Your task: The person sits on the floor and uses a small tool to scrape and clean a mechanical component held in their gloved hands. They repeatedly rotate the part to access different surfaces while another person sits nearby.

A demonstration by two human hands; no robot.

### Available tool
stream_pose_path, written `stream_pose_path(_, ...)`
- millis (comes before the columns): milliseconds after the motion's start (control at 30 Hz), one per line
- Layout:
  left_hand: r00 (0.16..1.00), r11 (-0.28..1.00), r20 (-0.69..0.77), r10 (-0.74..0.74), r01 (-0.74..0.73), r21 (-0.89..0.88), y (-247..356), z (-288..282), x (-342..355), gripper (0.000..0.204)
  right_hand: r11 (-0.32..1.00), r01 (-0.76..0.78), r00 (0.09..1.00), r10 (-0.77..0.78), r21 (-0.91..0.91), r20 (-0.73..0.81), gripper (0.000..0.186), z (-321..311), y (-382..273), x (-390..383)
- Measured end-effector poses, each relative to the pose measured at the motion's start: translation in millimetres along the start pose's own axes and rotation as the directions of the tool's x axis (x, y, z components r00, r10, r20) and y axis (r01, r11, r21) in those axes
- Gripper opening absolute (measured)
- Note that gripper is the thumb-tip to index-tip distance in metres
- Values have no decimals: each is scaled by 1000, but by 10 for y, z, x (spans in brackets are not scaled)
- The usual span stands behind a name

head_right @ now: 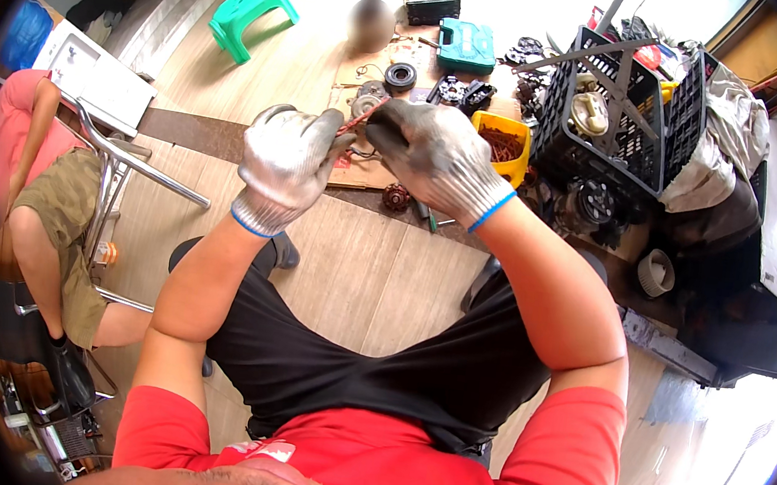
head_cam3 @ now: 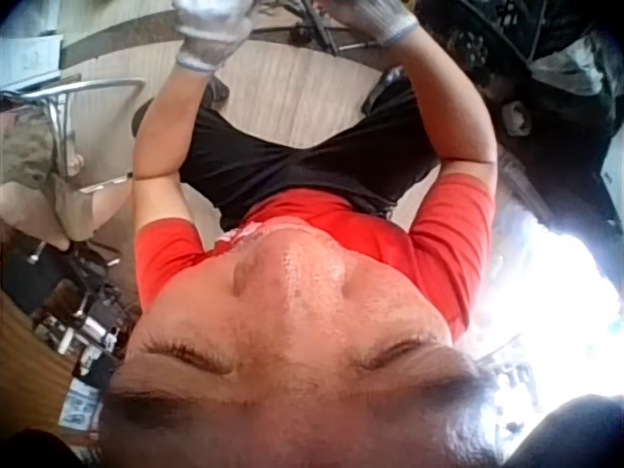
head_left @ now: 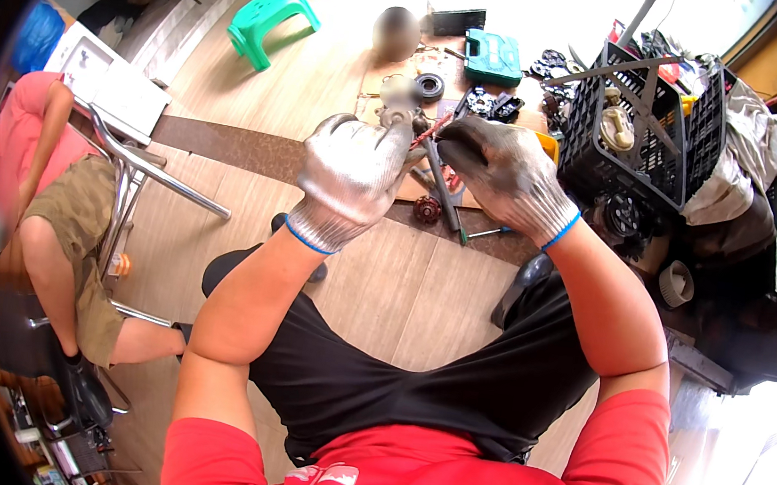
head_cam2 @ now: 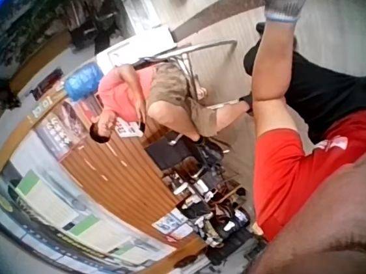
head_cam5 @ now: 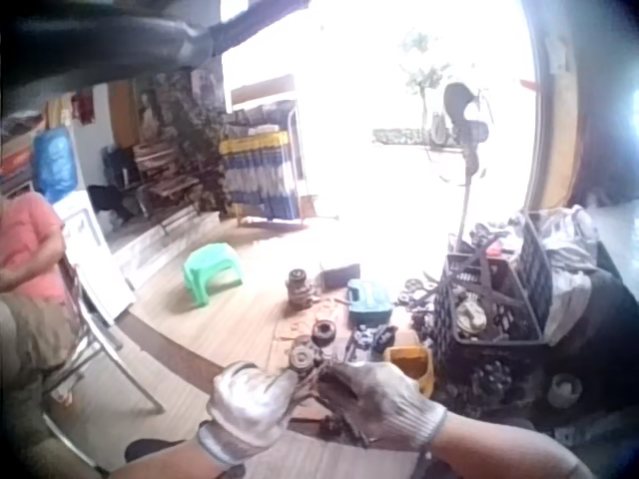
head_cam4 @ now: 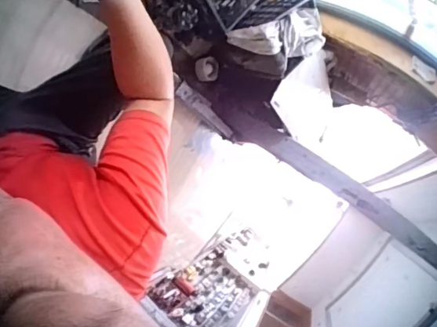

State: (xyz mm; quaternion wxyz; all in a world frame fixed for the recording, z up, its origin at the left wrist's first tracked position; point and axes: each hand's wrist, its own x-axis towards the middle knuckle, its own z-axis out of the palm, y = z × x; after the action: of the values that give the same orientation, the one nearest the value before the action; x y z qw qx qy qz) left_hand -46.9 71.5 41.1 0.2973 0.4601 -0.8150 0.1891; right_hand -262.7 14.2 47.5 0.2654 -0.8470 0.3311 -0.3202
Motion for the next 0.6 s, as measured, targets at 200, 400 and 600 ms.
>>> stream_pose_path(200, 999, 1000, -44, 4, -5, -28, 1, -62, 52, 31, 996, -81, 997, 80, 44, 24, 27, 33, -32, -36)
stream_pose_path(400, 972, 983, -192, -137, 109, -150, 6, -74, 73, 16, 937, -75, 994, 95, 340, -44, 16, 174, -177, -56)
stream_pose_path(600, 852, 781, -107, -513, 412, -469, 99, -35, 15, 19, 927, -109, 991, 127, 359, -27, 18, 324, -255, -54)
